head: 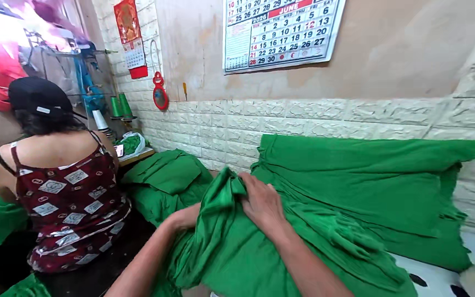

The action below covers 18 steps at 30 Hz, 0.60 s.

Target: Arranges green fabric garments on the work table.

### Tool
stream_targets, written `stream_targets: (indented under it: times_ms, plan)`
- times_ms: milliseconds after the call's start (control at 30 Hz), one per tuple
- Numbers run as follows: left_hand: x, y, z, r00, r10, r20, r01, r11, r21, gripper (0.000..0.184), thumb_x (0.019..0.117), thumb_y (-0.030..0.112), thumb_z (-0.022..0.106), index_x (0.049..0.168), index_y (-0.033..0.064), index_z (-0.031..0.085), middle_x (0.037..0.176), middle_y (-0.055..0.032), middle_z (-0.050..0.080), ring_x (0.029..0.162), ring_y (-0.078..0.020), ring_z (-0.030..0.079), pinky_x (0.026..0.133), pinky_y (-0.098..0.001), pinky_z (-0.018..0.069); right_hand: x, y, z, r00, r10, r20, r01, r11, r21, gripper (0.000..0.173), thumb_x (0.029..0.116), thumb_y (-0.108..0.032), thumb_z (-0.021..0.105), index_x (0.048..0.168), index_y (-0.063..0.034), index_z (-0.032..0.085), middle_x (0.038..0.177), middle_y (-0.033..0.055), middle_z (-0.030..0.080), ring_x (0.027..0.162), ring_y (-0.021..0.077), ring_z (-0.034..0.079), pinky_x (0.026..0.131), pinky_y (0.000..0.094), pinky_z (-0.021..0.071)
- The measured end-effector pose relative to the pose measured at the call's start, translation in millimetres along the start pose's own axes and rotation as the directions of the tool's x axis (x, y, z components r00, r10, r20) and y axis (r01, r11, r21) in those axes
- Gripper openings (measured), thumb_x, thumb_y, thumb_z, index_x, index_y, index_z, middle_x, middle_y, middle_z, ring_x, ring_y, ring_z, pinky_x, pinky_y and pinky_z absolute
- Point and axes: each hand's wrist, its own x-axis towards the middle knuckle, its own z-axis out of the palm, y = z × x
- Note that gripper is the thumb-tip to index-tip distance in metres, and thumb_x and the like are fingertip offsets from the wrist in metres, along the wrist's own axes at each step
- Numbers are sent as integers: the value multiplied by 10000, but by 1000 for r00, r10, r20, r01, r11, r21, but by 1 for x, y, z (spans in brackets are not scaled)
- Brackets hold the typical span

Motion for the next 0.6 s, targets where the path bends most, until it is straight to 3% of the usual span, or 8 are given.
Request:
stream_targets:
  times_ms: [67, 133, 200, 267, 367, 467, 533, 600]
  plan:
    - [18, -14, -2, 998, -51, -48, 37, 966, -257, 476, 1107, 349, 264, 1260, 58, 609, 1036, -30, 722, 930, -111, 689, 842, -339, 573, 17, 11, 7, 887, 219, 406, -197, 976, -96, 448, 1017, -154, 549, 1439, -7, 522, 1299, 256, 640, 1237, 434, 595, 1094, 648, 357]
    - [17, -18, -3, 997, -54, -55, 33, 947, -320, 796, 1043, 621, 113, 1415, 33, 499, 1151, -88, 727, 1013, -164, 704, 870, -384, 573, 19, 13, 10, 861, 231, 453, -205, 973, -106, 406, 1052, -252, 528, 1369, -7, 591, 1263, 241, 668, 1227, 413, 610, 1113, 645, 339]
    - [5, -13, 1, 1000, 20, -12, -22, 985, -174, 836, 978, 675, 420, 1542, 60, 369, 1368, -87, 629, 1227, -162, 621, 1038, -390, 524, 11, 8, 4, 939, 147, 310, -149, 989, -17, 447, 1072, -349, 504, 1341, -10, 613, 1257, 222, 676, 1218, 386, 618, 1106, 618, 349]
    - [3, 0, 15, 998, 8, -67, 0, 992, 124, 823, 896, 472, 713, 1509, 26, 395, 1358, -145, 619, 1251, -206, 612, 1077, -420, 502, -3, 3, -1, 993, 53, 110, -56, 998, 25, 509, 1046, -446, 532, 1309, -24, 639, 1221, 203, 688, 1174, 367, 640, 1056, 590, 399]
    - [10, 4, 36, 905, 227, -358, -103, 937, 334, 578, 960, 227, 683, 1421, -49, 470, 1268, -231, 645, 1201, -281, 638, 1049, -492, 498, -37, 5, -3, 981, -33, -189, 22, 998, -61, 663, 907, -590, 663, 1308, -62, 664, 1252, 167, 684, 1148, 356, 656, 1010, 602, 448]
    - [14, -1, 31, 686, 404, -605, -364, 911, 195, 589, 942, 83, 589, 1454, -110, 371, 1349, -179, 588, 1218, -97, 600, 1048, -280, 502, -80, 26, -12, 959, 44, -281, -97, 980, -176, 854, 796, -595, 775, 1427, -50, 589, 1494, 197, 539, 1364, 414, 523, 1102, 689, 356]
    - [15, -6, 27, 587, 495, -640, -533, 832, 154, 587, 947, 45, 571, 1446, -146, 328, 1359, -161, 571, 1225, -58, 583, 1056, -240, 492, -104, 54, -18, 952, 101, -289, -164, 965, -203, 643, 876, -459, 753, 1353, -41, 649, 1478, 230, 542, 1393, 464, 476, 1121, 752, 278]
    - [15, -7, 28, 549, 545, -634, -598, 786, 157, 562, 937, 57, 597, 1410, -139, 363, 1308, -117, 599, 1194, -54, 599, 1047, -248, 503, -115, 70, -25, 940, 107, -323, -172, 968, -181, 294, 855, -45, 751, 1145, -4, 723, 1205, 237, 692, 1222, 482, 608, 1082, 762, 320]
